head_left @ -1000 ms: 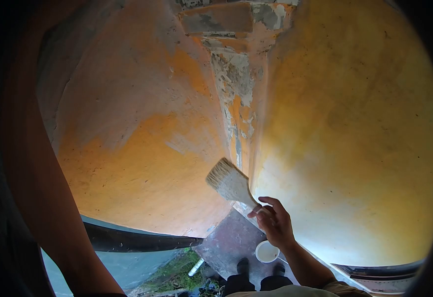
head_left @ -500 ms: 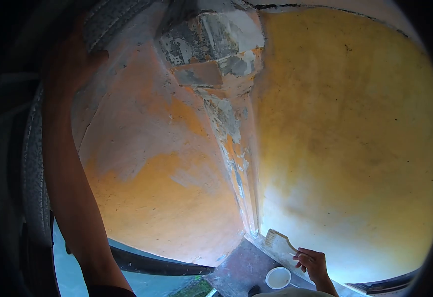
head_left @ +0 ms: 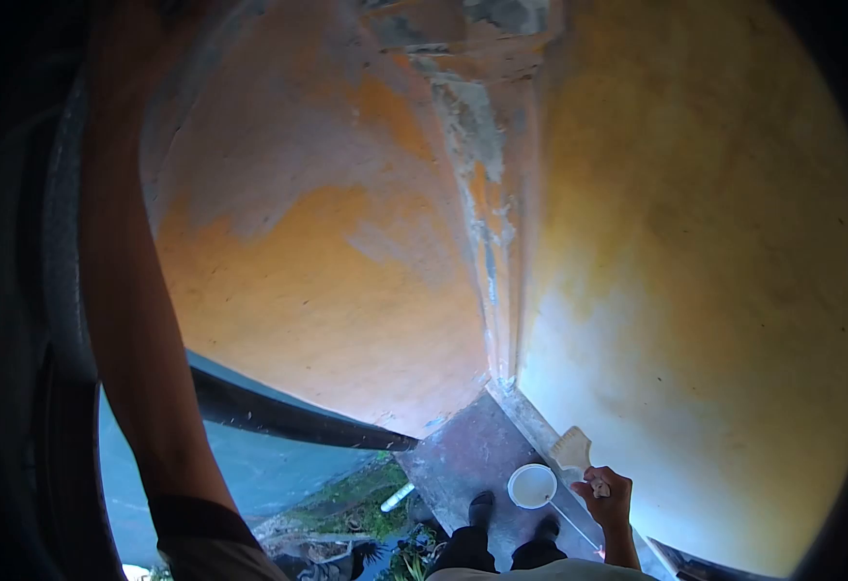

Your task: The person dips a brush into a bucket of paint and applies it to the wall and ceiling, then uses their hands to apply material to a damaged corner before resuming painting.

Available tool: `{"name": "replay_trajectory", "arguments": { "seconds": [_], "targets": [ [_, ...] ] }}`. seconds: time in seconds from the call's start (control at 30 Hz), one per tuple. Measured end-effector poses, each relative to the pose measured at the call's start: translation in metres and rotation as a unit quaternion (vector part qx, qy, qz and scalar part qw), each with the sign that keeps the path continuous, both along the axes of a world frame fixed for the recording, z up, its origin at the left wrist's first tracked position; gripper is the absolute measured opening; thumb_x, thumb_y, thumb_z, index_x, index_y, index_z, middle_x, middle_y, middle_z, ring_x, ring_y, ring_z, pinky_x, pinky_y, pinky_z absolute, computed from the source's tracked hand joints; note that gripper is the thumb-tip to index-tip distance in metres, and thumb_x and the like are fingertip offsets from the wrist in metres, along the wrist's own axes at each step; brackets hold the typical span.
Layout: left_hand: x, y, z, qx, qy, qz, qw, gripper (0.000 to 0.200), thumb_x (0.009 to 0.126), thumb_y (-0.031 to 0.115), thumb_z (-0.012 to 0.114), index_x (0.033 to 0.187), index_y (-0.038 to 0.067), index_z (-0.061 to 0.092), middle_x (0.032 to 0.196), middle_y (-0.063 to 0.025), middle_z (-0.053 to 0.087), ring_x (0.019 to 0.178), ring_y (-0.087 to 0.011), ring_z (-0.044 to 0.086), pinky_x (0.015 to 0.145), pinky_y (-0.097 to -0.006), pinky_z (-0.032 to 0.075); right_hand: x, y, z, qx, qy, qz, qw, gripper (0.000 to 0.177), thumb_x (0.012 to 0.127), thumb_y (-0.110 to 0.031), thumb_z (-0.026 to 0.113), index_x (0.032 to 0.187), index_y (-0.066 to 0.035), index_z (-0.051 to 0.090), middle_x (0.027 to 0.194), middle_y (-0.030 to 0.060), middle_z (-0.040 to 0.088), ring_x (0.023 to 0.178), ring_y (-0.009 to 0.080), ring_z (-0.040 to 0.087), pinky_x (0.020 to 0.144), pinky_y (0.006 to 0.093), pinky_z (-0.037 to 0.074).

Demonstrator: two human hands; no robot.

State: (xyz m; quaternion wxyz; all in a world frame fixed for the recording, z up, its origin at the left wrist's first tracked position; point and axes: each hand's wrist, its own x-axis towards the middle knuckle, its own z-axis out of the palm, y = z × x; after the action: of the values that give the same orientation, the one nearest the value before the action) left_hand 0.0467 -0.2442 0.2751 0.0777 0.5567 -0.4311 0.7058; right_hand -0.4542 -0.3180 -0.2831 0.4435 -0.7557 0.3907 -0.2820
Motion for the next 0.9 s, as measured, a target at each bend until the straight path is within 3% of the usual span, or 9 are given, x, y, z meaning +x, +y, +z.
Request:
{"name": "replay_trajectory", "arguments": {
  "seconds": [0.07, 0.13, 0.37, 0.57, 0.6, 0.7, 0.77, 0.83, 0.9],
  "targets": [
    [-0.027, 0.008, -0.036, -0.011, -0.094, -0.092, 0.991, 0.08, 0.071, 0.029, 0.084, 0.14, 0.005, 0.051, 0.128, -0.0243, 0.061, 0.121, -0.0402, 0.056, 0.103, -0.0471, 0.044, -0.013, -0.002, -0.018, -0.062, 0.011, 0.014, 0.998, 0.021, 0.074, -0.007, 0.085, 0.082, -0.004, 0.066, 0.064, 0.0075, 0.065, 0.056, 0.0131, 0.06, 0.055, 0.0283, 0.047],
    [-0.035, 0.038, -0.062, 0.029, -0.129, -0.071, 0.989, 0.058, 0.079, 0.027, 0.078, 0.131, 0.007, 0.063, 0.13, -0.0206, 0.062, 0.119, -0.0337, 0.06, 0.102, -0.0445, 0.047, -0.023, -0.003, -0.036, -0.08, 0.013, 0.011, 0.997, 0.015, 0.079, -0.009, 0.08, 0.083, -0.002, 0.067, 0.064, 0.0099, 0.065, 0.056, 0.0172, 0.063, 0.055, 0.0308, 0.049],
    [-0.058, 0.173, -0.161, -0.036, -0.025, 0.082, 0.996, 0.062, 0.077, 0.026, 0.077, 0.132, 0.005, 0.059, 0.128, -0.0214, 0.053, 0.123, -0.0388, 0.046, 0.101, -0.0525, 0.042, -0.044, -0.015, -0.066, -0.108, 0.061, 0.04, 0.991, 0.018, 0.087, -0.015, 0.069, 0.093, 0.002, 0.069, 0.071, 0.0172, 0.069, 0.063, 0.0287, 0.07, 0.06, 0.0372, 0.054],
    [-0.052, 0.217, -0.146, -0.012, 0.09, 0.183, 0.979, 0.086, 0.076, 0.041, 0.083, 0.139, -0.007, 0.048, 0.124, -0.0279, 0.055, 0.116, -0.0449, 0.054, 0.098, -0.055, 0.044, -0.033, -0.025, -0.076, -0.106, 0.087, 0.088, 0.987, 0.015, 0.081, -0.01, 0.071, 0.091, 0.001, 0.069, 0.072, 0.0184, 0.069, 0.065, 0.0351, 0.069, 0.062, 0.0395, 0.054],
    [-0.047, 0.221, -0.144, -0.028, 0.12, 0.224, 0.967, 0.099, 0.075, 0.055, 0.082, 0.14, -0.009, 0.045, 0.129, -0.0329, 0.054, 0.119, -0.0469, 0.055, 0.102, -0.0518, 0.044, -0.029, -0.027, -0.075, -0.112, 0.088, 0.112, 0.983, 0.018, 0.082, -0.01, 0.071, 0.095, 0.003, 0.069, 0.075, 0.0205, 0.069, 0.068, 0.0378, 0.07, 0.064, 0.0414, 0.055],
    [-0.019, 0.239, -0.138, -0.02, 0.224, 0.314, 0.923, 0.114, 0.072, 0.073, 0.075, 0.145, -0.008, 0.041, 0.146, -0.0335, 0.045, 0.138, -0.0407, 0.044, 0.114, -0.0421, 0.037, -0.02, -0.029, -0.083, -0.12, 0.091, 0.146, 0.978, 0.021, 0.085, -0.008, 0.07, 0.101, 0.005, 0.068, 0.084, 0.0234, 0.07, 0.076, 0.0389, 0.071, 0.069, 0.0423, 0.056],
    [0.037, 0.28, -0.118, 0.055, 0.167, 0.314, 0.933, 0.107, 0.077, 0.062, 0.077, 0.148, -0.007, 0.037, 0.151, -0.0288, 0.041, 0.142, -0.0392, 0.04, 0.118, -0.0422, 0.031, -0.015, -0.022, -0.085, -0.103, 0.083, 0.141, 0.981, 0.025, 0.087, -0.006, 0.069, 0.11, 0.005, 0.068, 0.086, 0.022, 0.07, 0.077, 0.0374, 0.071, 0.069, 0.0407, 0.055],
    [0.016, 0.26, -0.127, 0.021, 0.215, 0.218, 0.952, 0.112, 0.064, 0.051, 0.092, 0.131, -0.021, 0.039, 0.12, -0.0407, 0.055, 0.109, -0.0488, 0.06, 0.096, -0.0518, 0.05, -0.024, -0.019, -0.107, -0.091, 0.099, 0.152, 0.979, 0.031, 0.086, -0.006, 0.072, 0.115, 0.002, 0.067, 0.092, 0.0211, 0.072, 0.08, 0.0357, 0.072, 0.07, 0.0391, 0.056],
    [0.023, 0.265, -0.124, 0.008, 0.192, 0.248, 0.949, 0.111, 0.064, 0.05, 0.093, 0.131, -0.019, 0.038, 0.117, -0.0411, 0.055, 0.106, -0.0472, 0.06, 0.09, -0.0532, 0.052, -0.035, -0.014, -0.141, -0.046, 0.094, 0.144, 0.984, 0.034, 0.086, -0.007, 0.073, 0.119, 0.0, 0.067, 0.094, 0.0218, 0.072, 0.083, 0.035, 0.073, 0.072, 0.0386, 0.057]
  ]
}}
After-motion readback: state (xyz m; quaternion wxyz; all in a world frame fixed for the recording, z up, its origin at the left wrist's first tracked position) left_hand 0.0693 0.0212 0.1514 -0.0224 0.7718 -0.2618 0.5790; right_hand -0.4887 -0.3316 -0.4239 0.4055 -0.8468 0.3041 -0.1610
